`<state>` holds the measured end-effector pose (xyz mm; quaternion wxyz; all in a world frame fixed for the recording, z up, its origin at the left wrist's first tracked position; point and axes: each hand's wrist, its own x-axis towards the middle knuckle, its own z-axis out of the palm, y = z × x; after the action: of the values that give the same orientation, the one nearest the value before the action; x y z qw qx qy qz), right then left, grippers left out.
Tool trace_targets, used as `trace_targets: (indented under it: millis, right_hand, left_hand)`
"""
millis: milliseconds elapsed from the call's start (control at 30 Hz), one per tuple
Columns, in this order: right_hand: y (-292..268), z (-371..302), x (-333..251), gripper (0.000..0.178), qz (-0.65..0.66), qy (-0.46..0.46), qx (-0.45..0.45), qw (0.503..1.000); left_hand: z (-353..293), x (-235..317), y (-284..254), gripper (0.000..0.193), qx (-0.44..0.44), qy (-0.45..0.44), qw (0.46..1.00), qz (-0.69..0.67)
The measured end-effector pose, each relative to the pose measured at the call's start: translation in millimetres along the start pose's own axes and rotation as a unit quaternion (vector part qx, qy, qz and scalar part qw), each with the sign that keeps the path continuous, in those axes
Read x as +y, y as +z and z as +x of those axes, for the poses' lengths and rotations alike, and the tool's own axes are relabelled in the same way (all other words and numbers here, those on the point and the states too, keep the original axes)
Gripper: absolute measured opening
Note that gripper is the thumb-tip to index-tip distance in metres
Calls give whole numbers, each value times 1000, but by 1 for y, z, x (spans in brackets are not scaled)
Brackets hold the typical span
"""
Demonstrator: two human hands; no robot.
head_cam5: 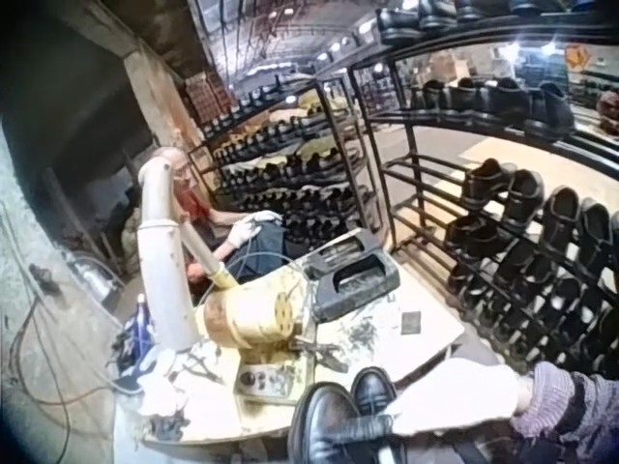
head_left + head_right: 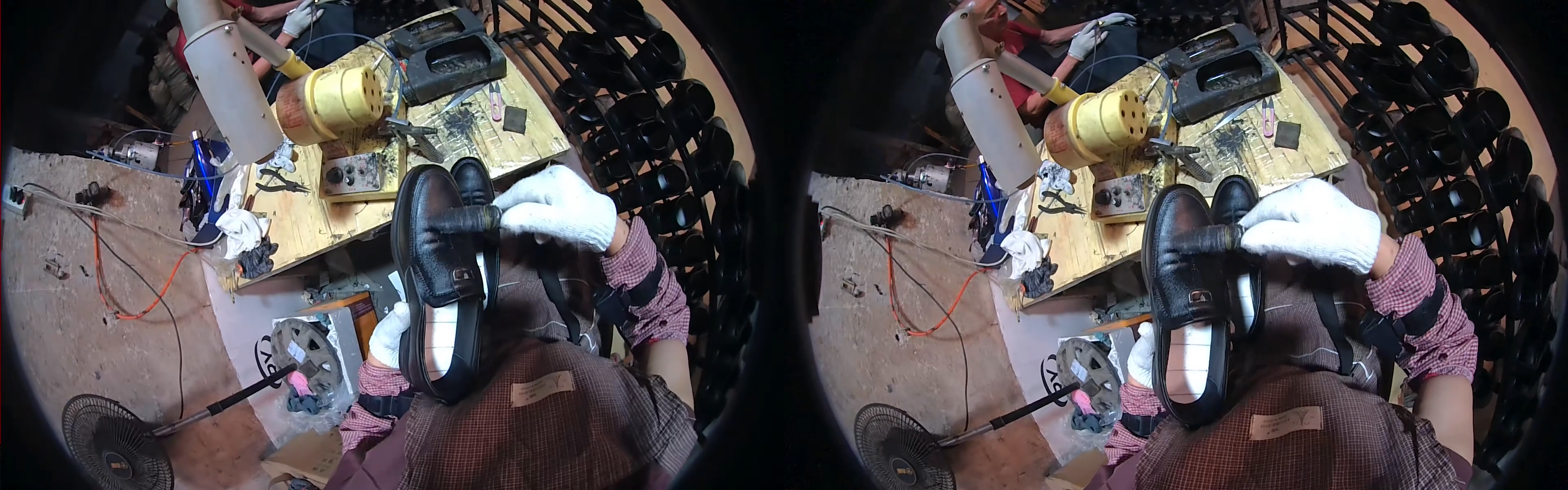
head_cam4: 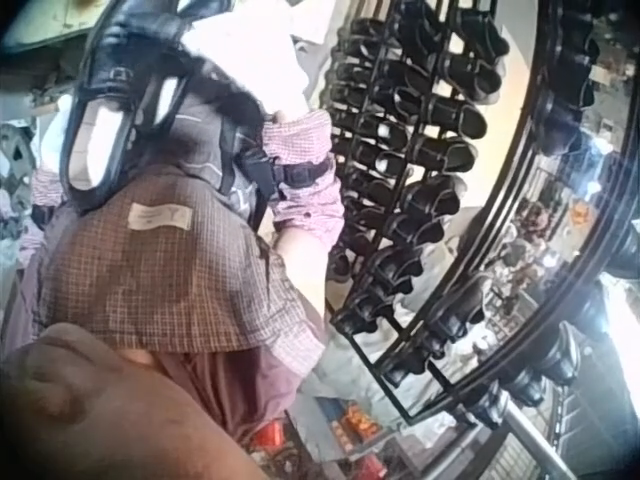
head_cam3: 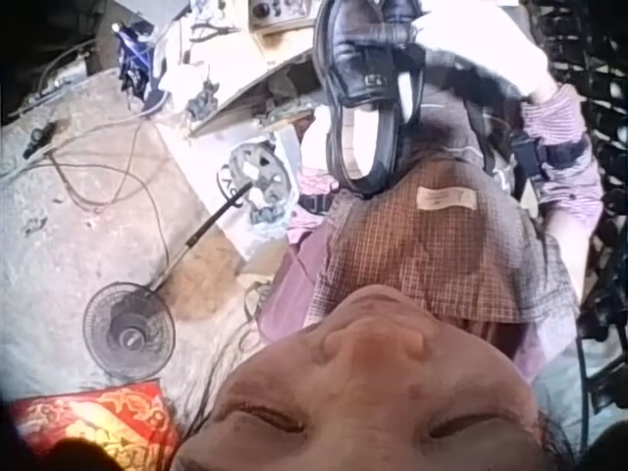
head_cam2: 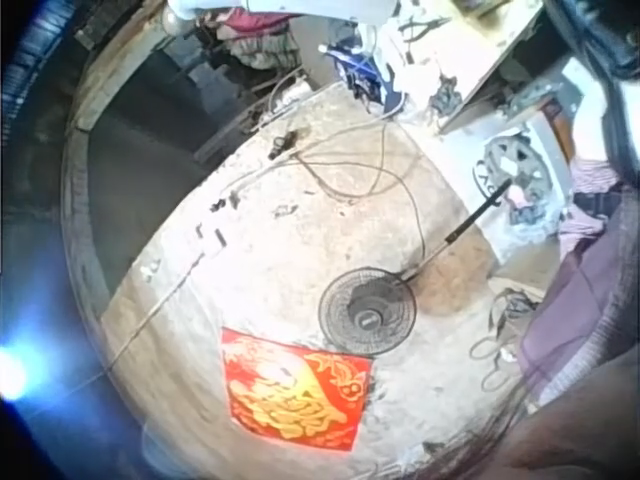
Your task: Polishing and cleaning pairs of black dress shoes with a brush.
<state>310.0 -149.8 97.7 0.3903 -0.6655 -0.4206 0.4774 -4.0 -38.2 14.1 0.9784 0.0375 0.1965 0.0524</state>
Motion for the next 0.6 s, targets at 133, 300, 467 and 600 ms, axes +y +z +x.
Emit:
trace_targets:
  millis: [133,300,467,600]
  right_hand:
    - [-9,-1,-7,35,21,39,-102,994]
    - [-12,1,-21,35,-20,75,-127,989]
    - [-21,5,-17,33,80,86,173,978]
    - [-13,4,9,34,203,76,103,971]
  left_hand:
    - [3,1,4,58,-41,-3,999,-19]
    - [7,0,9,61,11,38,999,-3]
    - [15,4,4,87,-23,-29,999,36]
    - [24,2,-15,99,-49,-52,997,-23]
